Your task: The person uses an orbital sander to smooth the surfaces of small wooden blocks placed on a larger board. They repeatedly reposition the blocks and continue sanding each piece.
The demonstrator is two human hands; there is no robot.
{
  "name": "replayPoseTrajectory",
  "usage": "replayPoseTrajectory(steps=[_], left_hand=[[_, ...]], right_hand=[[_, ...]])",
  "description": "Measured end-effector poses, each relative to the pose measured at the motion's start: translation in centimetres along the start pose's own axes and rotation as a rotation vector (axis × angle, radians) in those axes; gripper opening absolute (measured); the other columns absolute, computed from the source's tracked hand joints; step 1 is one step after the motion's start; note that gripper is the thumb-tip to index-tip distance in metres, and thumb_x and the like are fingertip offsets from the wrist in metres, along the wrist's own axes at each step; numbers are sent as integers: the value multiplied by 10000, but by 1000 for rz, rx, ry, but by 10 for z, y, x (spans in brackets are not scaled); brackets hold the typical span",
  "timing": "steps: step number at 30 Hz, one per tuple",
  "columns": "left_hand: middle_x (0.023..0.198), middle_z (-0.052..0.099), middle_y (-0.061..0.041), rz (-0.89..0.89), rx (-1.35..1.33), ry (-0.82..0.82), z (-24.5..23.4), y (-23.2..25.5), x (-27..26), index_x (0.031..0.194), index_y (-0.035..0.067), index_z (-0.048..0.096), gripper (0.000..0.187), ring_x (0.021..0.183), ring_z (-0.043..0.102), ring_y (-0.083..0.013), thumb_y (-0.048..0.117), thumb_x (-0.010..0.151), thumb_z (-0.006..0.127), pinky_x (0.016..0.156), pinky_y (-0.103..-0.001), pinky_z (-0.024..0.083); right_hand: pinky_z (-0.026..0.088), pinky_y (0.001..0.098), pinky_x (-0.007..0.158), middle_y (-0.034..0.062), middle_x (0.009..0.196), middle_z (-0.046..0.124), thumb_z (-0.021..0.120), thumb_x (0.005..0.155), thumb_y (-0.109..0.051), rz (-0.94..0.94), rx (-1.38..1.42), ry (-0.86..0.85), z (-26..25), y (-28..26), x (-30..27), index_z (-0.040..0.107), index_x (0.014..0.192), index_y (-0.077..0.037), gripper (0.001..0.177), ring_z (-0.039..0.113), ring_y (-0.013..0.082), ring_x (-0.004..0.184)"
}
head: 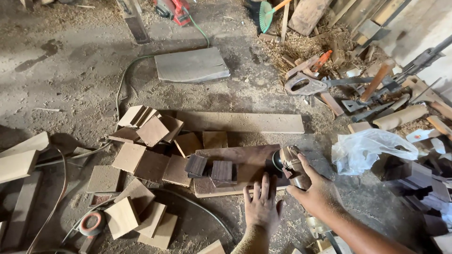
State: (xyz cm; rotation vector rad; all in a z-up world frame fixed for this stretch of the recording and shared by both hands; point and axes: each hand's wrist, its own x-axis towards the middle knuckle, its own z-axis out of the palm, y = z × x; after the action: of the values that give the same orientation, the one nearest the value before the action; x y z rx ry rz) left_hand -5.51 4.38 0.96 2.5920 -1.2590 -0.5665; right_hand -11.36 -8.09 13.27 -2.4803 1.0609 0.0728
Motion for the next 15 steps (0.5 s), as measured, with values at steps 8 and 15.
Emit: replayPoseTrajectory(steps=[8,15], left_hand=[[1694,101,-210,38,26,69,20,-5,3,1645,112,14,763,1473,239,-443,540,1061,254,1154,-735,82],[1671,179,-213,53,59,120,40,-9,7,1630,67,121,768,1481,232,-427,559,1056,255,1160,-735,72]], right_hand=[[479,286,422,29,667,734,755,734,-418,-9,-107,-17,-2,-5,-1,284,1627,-355,1011,596,157,477],[647,365,638,73,1109,767,781,716,-425,-78,-132,-30,5,-10,2,266,1616,-362,1038,789,258,811]])
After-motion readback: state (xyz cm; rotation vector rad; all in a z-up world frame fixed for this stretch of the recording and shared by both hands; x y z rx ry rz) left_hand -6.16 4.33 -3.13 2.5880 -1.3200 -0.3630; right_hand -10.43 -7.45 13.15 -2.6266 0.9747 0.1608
